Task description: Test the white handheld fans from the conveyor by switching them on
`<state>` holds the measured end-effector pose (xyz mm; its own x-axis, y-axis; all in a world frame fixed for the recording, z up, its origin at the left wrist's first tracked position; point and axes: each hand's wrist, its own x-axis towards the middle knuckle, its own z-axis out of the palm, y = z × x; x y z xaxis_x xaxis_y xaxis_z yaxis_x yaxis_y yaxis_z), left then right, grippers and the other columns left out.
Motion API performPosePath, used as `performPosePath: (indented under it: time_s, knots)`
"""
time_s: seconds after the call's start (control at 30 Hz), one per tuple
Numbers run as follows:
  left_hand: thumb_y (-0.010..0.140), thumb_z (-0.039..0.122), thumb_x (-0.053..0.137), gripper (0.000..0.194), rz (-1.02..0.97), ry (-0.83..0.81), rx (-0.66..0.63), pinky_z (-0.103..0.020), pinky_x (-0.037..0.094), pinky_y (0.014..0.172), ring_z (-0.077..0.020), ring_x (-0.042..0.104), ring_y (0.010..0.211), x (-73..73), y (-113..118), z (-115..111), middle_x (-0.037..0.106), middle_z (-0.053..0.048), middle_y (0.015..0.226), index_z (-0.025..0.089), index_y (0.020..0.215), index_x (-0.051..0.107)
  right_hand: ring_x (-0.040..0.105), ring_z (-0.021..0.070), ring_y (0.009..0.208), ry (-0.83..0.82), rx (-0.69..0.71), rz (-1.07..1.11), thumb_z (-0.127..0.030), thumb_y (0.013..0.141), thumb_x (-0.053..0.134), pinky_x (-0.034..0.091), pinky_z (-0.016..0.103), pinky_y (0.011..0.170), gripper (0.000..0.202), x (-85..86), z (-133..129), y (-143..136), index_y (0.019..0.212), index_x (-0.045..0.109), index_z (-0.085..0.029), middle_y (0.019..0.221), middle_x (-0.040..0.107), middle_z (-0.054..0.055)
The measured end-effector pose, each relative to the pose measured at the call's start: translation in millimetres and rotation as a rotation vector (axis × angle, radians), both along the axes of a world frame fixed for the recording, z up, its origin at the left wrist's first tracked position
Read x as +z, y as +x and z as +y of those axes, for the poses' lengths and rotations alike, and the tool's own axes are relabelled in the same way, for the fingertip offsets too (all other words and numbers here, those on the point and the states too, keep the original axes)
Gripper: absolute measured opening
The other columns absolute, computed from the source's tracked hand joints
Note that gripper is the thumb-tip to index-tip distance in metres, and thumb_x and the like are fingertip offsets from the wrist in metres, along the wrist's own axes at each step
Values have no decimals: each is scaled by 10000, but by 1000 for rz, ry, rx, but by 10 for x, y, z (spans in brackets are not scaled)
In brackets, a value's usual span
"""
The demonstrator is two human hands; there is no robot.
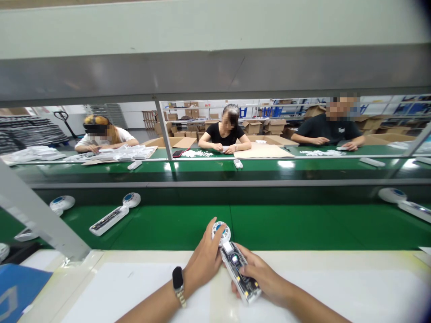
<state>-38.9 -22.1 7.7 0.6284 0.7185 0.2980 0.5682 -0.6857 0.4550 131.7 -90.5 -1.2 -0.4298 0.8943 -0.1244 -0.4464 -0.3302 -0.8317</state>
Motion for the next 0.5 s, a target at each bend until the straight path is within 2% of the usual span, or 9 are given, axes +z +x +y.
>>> performPosePath:
  time_s: [0.4, 0.5]
  knots:
    - [766, 41, 397, 638, -30, 24, 3, -474, 444, 910, -315, 341, 1246, -18, -2, 4, 90, -161, 1445, 226, 1346, 206, 649, 208, 642, -2, -4, -1, -235, 667, 619, 481, 322, 549, 694, 3, -5, -10, 1284, 301, -232, 1047, 567, 94]
    - [779, 56, 392, 651, -34, 25, 12, -470, 435, 923, -306, 328, 1255, -19, 3, 8, 84, -152, 1452, 231, 1363, 161, 644, 205, 621, -22, -69, 10, -241, 657, 626, 479, 327, 547, 641, 10, -5, -35, 1239, 358, -220, 1018, 584, 92]
